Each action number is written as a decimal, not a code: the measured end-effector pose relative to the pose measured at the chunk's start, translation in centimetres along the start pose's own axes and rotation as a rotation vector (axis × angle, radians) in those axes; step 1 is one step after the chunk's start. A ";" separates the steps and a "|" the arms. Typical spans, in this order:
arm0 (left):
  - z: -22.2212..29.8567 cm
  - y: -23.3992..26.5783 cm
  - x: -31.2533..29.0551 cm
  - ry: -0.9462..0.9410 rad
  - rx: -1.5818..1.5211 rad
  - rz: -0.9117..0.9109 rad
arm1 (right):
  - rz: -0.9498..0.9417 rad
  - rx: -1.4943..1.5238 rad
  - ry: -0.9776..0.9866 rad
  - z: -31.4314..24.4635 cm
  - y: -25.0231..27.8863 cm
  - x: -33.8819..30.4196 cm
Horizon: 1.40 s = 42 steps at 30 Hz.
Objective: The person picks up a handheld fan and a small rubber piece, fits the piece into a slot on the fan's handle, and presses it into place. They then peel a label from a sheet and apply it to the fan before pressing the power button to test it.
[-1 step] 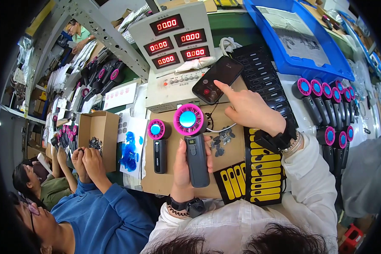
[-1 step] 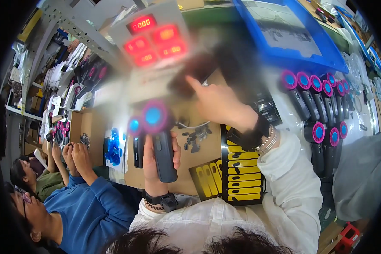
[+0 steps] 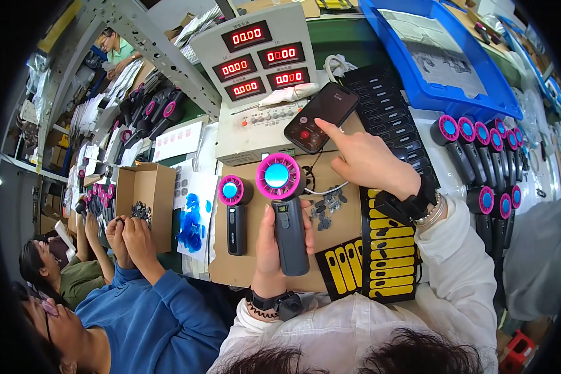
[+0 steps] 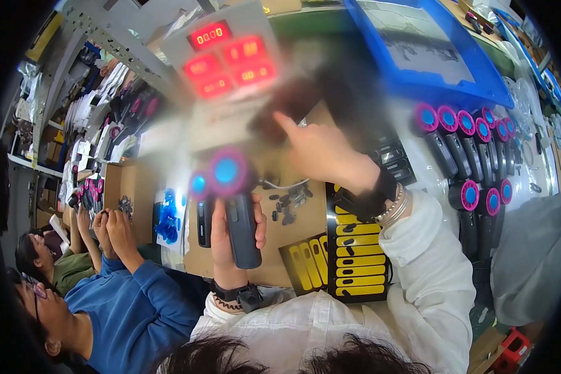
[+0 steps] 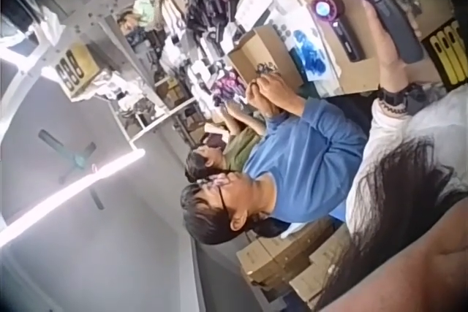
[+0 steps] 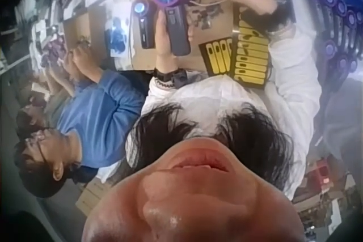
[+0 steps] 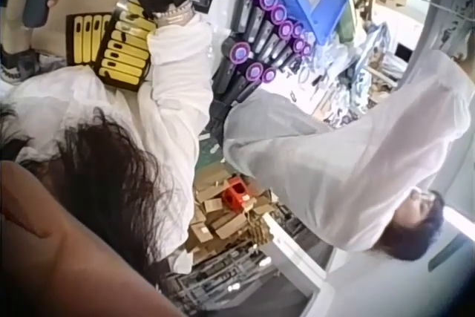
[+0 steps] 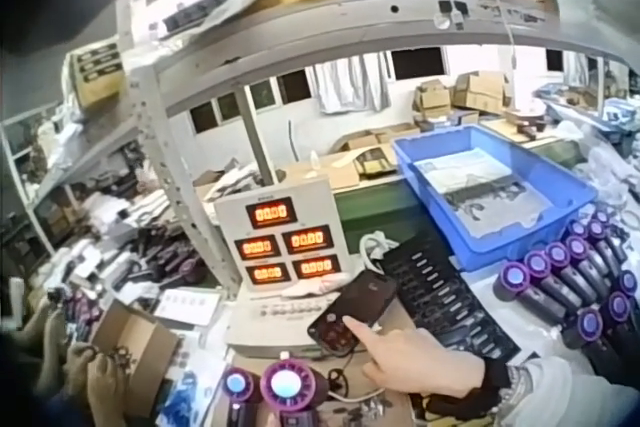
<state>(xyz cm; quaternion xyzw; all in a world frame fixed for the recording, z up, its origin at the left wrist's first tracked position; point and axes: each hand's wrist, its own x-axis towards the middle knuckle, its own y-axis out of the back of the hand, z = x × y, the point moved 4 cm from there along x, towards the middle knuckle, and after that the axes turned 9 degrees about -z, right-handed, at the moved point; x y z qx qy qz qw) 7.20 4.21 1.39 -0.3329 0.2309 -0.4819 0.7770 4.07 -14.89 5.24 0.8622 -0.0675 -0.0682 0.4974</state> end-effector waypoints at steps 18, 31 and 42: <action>-0.4 0.2 -0.5 0.029 0.014 0.003 | 0.025 -0.027 0.147 -2.3 1.3 -3.6; -5.8 -0.4 1.0 0.286 -0.069 -0.043 | 0.157 0.449 -0.282 9.3 -2.2 -18.1; -8.9 -2.2 2.4 0.357 0.047 0.123 | 0.254 0.568 -0.331 9.4 -5.1 -16.5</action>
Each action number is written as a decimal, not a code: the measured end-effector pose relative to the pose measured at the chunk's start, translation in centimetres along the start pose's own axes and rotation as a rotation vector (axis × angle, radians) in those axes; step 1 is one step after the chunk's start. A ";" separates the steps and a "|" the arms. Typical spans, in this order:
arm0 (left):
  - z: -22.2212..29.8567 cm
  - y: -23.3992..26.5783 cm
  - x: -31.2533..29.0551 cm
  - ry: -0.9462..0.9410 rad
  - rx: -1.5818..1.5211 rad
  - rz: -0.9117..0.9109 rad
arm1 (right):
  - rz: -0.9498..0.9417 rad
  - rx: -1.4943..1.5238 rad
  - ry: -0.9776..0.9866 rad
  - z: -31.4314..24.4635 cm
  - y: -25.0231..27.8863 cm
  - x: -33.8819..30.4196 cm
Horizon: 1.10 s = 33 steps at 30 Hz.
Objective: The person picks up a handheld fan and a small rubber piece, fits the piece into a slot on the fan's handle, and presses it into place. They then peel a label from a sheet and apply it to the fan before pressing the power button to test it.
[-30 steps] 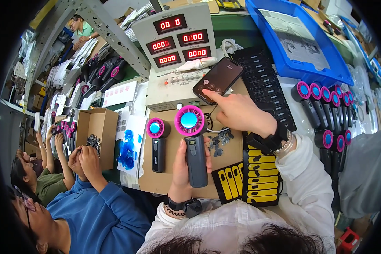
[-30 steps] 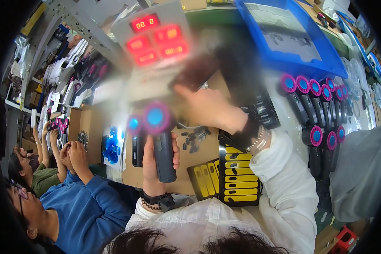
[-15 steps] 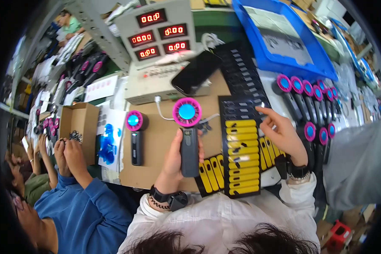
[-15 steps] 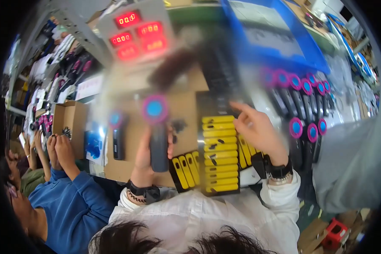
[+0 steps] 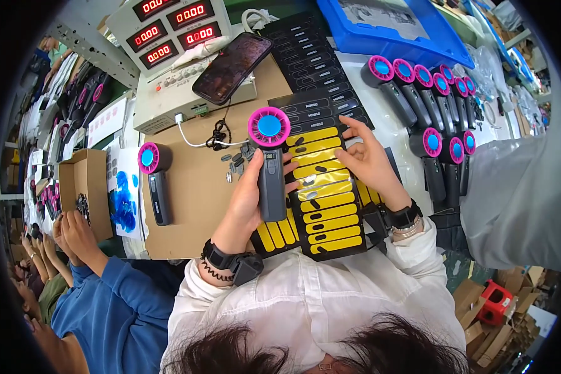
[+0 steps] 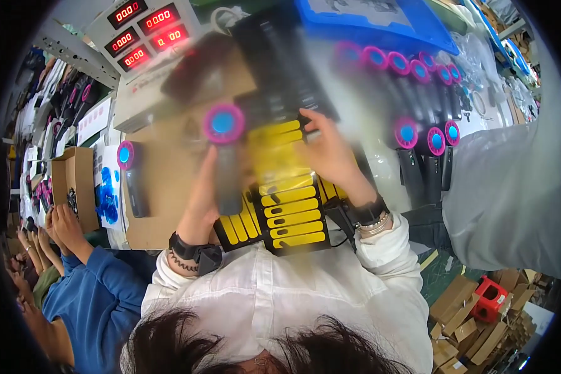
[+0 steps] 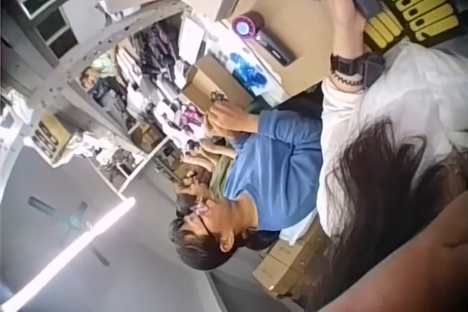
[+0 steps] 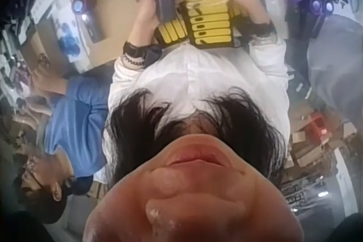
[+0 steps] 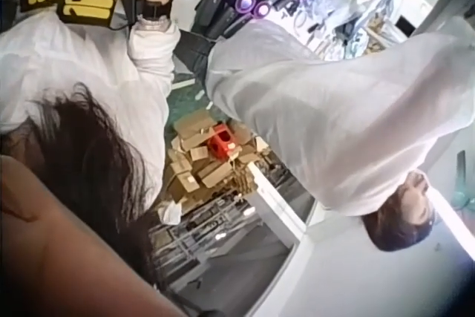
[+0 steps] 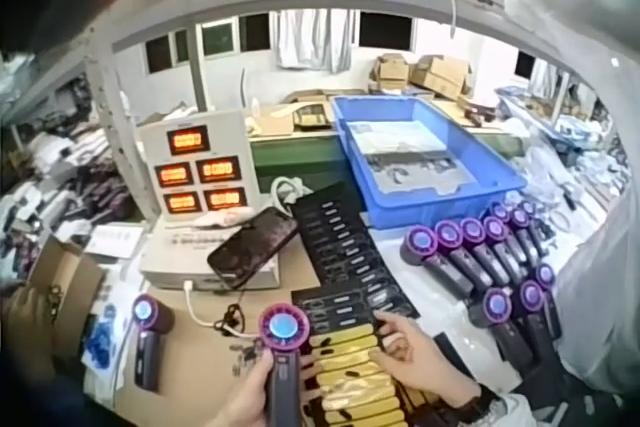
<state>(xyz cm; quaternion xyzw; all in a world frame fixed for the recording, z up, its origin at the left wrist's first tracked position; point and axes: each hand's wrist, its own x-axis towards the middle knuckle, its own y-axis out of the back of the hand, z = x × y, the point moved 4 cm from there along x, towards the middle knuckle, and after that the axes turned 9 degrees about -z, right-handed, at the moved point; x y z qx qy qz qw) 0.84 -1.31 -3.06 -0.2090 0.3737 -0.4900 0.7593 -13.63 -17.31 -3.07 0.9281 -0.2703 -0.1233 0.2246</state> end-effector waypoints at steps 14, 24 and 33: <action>2.7 -1.7 1.4 -0.060 -0.126 -0.213 | 0.071 0.177 0.160 -3.9 1.3 -1.9; 1.7 -3.0 1.6 -0.011 -0.073 -0.221 | 0.131 -0.632 0.653 -8.8 0.3 1.1; 1.7 -2.6 1.4 -0.099 0.101 -0.223 | 0.086 -0.404 0.668 -7.6 -0.2 2.0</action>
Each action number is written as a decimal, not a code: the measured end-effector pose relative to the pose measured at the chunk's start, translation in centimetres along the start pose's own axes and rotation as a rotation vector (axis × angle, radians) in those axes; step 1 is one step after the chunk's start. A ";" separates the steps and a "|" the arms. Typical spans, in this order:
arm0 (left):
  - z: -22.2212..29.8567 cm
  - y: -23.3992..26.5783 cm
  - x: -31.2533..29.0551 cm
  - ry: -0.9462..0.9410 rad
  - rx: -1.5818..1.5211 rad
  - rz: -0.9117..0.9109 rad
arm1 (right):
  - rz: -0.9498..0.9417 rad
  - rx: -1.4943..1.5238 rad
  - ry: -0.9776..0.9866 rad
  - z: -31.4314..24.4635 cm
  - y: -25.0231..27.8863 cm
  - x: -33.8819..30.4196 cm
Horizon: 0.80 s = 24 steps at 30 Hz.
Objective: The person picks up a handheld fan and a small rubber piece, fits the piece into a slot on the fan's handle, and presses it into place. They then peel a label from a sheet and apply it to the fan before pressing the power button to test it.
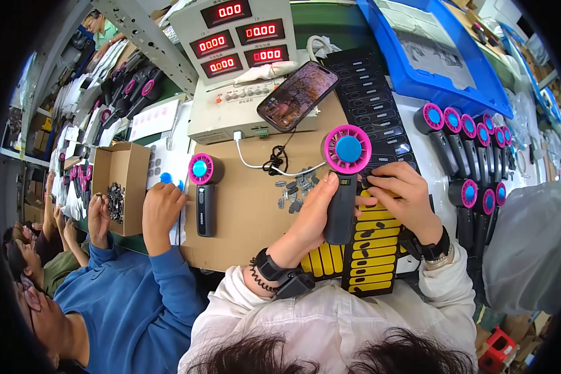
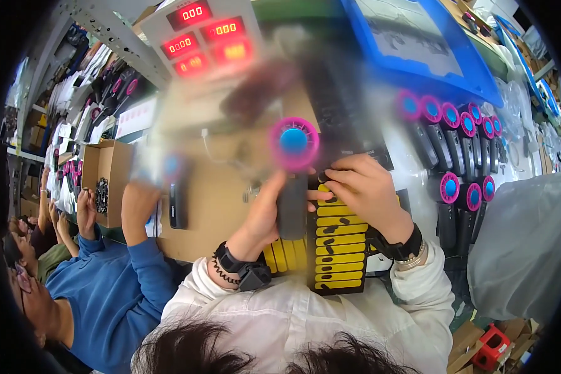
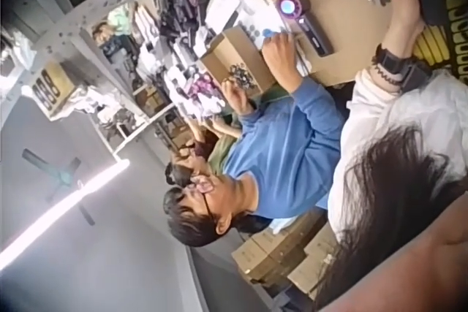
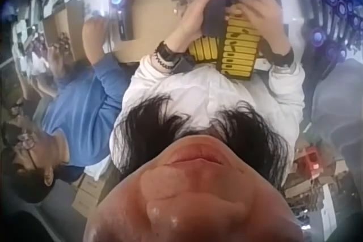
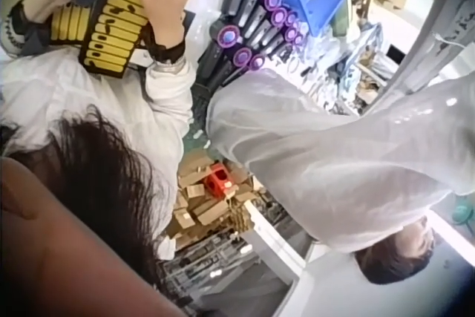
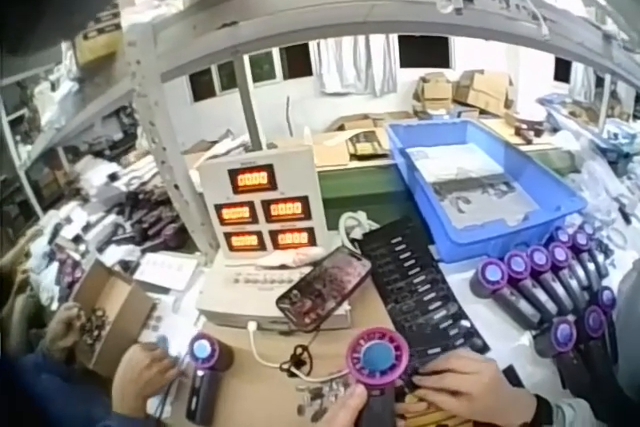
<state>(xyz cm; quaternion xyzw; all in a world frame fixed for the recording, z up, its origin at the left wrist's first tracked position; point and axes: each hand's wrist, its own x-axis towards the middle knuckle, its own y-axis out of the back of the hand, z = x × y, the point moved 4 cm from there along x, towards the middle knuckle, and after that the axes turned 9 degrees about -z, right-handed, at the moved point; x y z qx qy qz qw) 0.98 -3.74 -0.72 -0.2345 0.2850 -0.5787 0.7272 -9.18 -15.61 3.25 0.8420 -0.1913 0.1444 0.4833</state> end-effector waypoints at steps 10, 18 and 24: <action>-0.3 0.1 0.4 0.011 -0.083 -0.037 | -0.039 0.060 -0.033 0.9 0.0 -0.3; -0.4 -0.4 0.6 0.009 -0.127 -0.005 | -0.042 0.170 -0.128 1.8 0.1 -0.7; -1.2 0.2 0.8 0.075 -0.106 -0.018 | -0.065 0.543 -0.424 4.5 -0.9 -1.6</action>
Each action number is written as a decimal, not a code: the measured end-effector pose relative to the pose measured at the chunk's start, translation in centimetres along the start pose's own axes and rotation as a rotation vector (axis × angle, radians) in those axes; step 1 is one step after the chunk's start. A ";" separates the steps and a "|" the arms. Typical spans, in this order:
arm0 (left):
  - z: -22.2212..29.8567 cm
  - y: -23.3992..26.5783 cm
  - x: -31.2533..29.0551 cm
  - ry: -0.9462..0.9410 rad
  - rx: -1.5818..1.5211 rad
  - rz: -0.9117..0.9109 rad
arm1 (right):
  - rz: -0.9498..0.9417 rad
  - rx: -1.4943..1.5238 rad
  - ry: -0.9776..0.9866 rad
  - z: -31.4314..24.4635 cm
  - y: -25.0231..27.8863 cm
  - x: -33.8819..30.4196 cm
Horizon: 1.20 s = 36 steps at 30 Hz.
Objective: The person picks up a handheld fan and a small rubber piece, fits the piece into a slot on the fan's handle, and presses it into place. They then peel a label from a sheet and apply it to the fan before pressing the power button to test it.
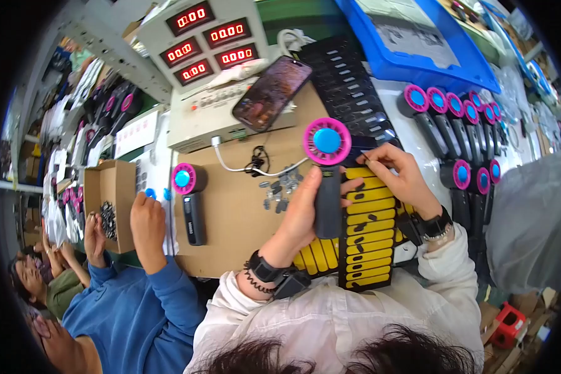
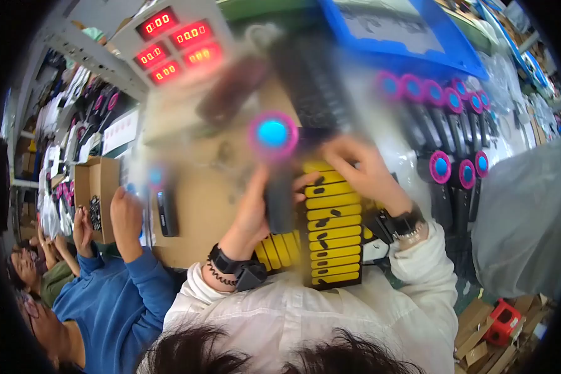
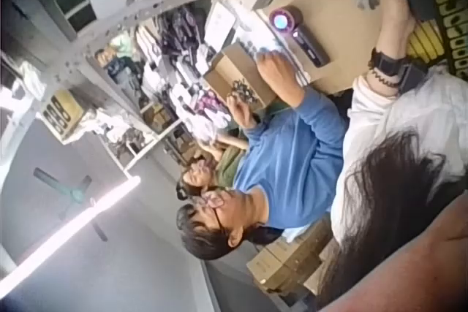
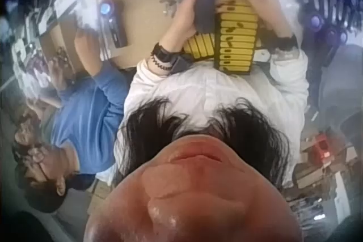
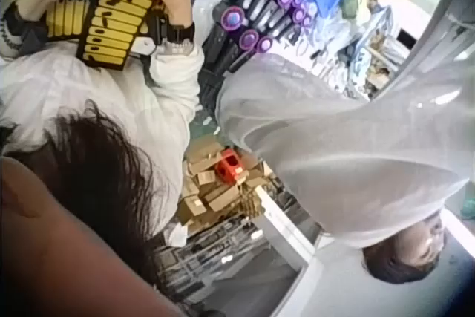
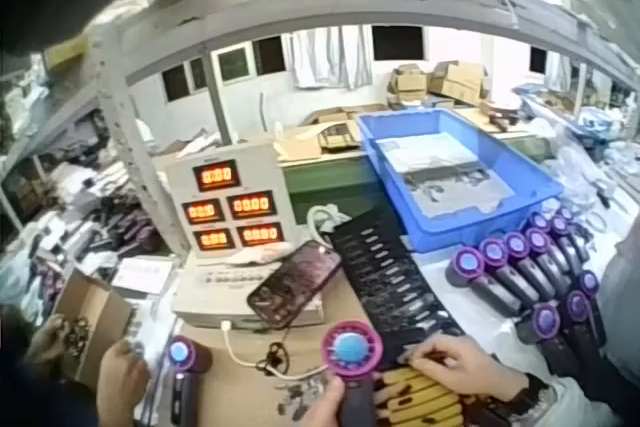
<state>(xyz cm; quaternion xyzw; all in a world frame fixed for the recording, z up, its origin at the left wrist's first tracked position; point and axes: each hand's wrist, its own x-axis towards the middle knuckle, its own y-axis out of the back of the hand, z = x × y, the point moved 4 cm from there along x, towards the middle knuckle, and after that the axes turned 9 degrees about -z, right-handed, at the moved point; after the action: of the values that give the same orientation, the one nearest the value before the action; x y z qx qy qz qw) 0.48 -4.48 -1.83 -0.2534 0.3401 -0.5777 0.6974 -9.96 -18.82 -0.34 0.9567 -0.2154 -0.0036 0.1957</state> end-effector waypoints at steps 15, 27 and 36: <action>0.6 1.1 -0.3 -0.114 -0.014 0.157 | 0.320 0.285 -0.039 0.0 4.8 -0.9; 1.3 -0.2 -0.1 -0.198 -0.069 0.102 | 0.016 -0.331 -0.222 -0.4 2.2 -1.2; -0.4 0.2 0.3 -0.056 -0.110 0.088 | -0.065 0.436 -0.260 1.0 0.5 -1.6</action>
<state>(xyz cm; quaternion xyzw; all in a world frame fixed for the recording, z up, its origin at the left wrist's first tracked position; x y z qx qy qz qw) 0.32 -4.75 -2.29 -0.2921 0.3625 -0.5195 0.7165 -11.72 -18.95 -1.24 0.9742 -0.2036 -0.0866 -0.0447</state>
